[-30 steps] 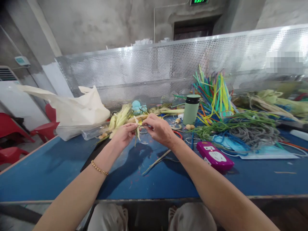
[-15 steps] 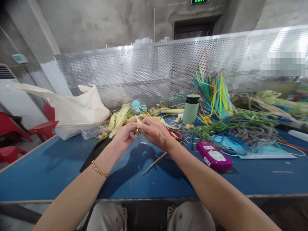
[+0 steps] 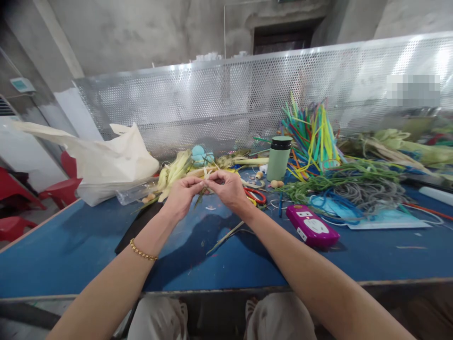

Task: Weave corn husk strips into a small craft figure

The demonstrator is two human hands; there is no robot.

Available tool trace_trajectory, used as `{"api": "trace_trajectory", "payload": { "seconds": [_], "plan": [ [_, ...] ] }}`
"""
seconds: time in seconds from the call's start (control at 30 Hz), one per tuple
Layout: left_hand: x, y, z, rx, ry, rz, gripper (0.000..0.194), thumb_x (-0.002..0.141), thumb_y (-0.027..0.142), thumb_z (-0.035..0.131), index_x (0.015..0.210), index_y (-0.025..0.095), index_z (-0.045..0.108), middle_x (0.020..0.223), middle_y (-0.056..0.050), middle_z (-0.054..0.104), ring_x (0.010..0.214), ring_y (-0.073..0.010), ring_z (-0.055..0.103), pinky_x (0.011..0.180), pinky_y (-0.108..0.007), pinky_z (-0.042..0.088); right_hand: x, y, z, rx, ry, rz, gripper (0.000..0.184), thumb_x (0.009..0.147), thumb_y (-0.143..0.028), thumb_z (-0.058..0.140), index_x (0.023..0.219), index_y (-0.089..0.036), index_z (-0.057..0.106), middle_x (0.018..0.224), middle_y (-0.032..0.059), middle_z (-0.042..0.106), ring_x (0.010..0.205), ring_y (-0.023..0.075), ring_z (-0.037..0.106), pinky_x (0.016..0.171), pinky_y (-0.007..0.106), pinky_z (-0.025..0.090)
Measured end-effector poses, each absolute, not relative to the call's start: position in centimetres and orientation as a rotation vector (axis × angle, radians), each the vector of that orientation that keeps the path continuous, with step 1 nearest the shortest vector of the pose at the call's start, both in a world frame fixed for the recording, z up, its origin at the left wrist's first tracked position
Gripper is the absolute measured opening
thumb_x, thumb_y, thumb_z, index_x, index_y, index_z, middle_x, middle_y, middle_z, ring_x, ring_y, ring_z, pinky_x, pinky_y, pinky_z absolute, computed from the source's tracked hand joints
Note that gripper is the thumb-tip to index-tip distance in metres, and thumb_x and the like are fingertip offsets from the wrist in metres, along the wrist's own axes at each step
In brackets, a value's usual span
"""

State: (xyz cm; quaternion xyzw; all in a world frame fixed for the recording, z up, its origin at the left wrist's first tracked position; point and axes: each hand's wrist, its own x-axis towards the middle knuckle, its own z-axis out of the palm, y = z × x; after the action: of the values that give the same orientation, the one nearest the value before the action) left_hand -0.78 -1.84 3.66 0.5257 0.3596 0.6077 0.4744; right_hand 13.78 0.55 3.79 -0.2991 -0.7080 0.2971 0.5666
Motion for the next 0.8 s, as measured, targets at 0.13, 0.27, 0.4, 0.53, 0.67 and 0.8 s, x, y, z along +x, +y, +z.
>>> {"api": "trace_trajectory", "payload": {
  "seconds": [0.13, 0.27, 0.4, 0.53, 0.67, 0.8],
  "plan": [
    [-0.8, -1.7, 3.6, 1.349, 0.931, 1.496, 0.003, 0.069, 0.017, 0.075, 0.068, 0.014, 0.074, 0.062, -0.006, 0.068, 0.062, -0.0175, 0.062, 0.068, -0.032, 0.050, 13.7, 0.4, 3.9, -0.707, -1.614, 0.753, 0.031, 0.069, -0.048, 0.077, 0.072, -0.019, 0.067, 0.068, 0.0029, 0.069, 0.062, 0.0165, 0.063, 0.060, 0.030, 0.052],
    [-1.2, -1.5, 3.6, 1.441, 0.953, 1.510, 0.003, 0.068, 0.015, 0.076, 0.068, 0.017, 0.075, 0.063, -0.006, 0.067, 0.066, -0.0203, 0.063, 0.067, -0.033, 0.049, 13.7, 0.5, 3.7, -0.695, -1.578, 0.794, 0.031, 0.066, -0.045, 0.080, 0.072, -0.018, 0.066, 0.069, 0.0027, 0.069, 0.062, 0.0153, 0.062, 0.059, 0.028, 0.051],
    [-1.2, -1.9, 4.1, 1.461, 0.956, 1.485, 0.003, 0.068, 0.016, 0.076, 0.068, 0.018, 0.074, 0.065, -0.005, 0.067, 0.067, -0.0202, 0.063, 0.067, -0.032, 0.048, 13.7, 0.8, 3.7, -0.668, -1.564, 0.790, 0.037, 0.063, -0.050, 0.082, 0.072, -0.018, 0.066, 0.069, 0.0029, 0.069, 0.063, 0.0158, 0.063, 0.061, 0.030, 0.053],
    [-0.9, -2.6, 4.5, 1.490, 0.946, 1.439, 0.006, 0.073, 0.020, 0.074, 0.075, 0.016, 0.076, 0.068, -0.005, 0.070, 0.064, -0.0175, 0.063, 0.067, -0.031, 0.048, 13.8, 1.0, 3.8, -0.675, -1.554, 0.748, 0.039, 0.062, -0.053, 0.082, 0.071, -0.018, 0.065, 0.068, 0.0032, 0.069, 0.062, 0.0159, 0.062, 0.060, 0.030, 0.053],
    [-0.7, -2.8, 4.4, 1.414, 0.944, 1.436, 0.012, 0.066, 0.017, 0.079, 0.077, 0.014, 0.074, 0.064, -0.005, 0.069, 0.061, -0.0154, 0.061, 0.062, -0.028, 0.045, 13.9, 1.0, 3.7, -0.675, -1.548, 0.747, 0.038, 0.063, -0.051, 0.082, 0.072, -0.018, 0.065, 0.070, 0.0033, 0.069, 0.064, 0.0164, 0.064, 0.060, 0.030, 0.053],
    [-0.4, -2.8, 4.3, 1.334, 0.990, 1.474, 0.012, 0.064, 0.016, 0.080, 0.070, 0.013, 0.070, 0.058, -0.004, 0.066, 0.055, -0.0130, 0.057, 0.058, -0.026, 0.041, 13.8, 0.9, 3.5, -0.670, -1.515, 0.798, 0.032, 0.064, -0.043, 0.081, 0.072, -0.018, 0.064, 0.068, 0.0018, 0.068, 0.063, 0.0156, 0.064, 0.062, 0.030, 0.054]
  ]
}}
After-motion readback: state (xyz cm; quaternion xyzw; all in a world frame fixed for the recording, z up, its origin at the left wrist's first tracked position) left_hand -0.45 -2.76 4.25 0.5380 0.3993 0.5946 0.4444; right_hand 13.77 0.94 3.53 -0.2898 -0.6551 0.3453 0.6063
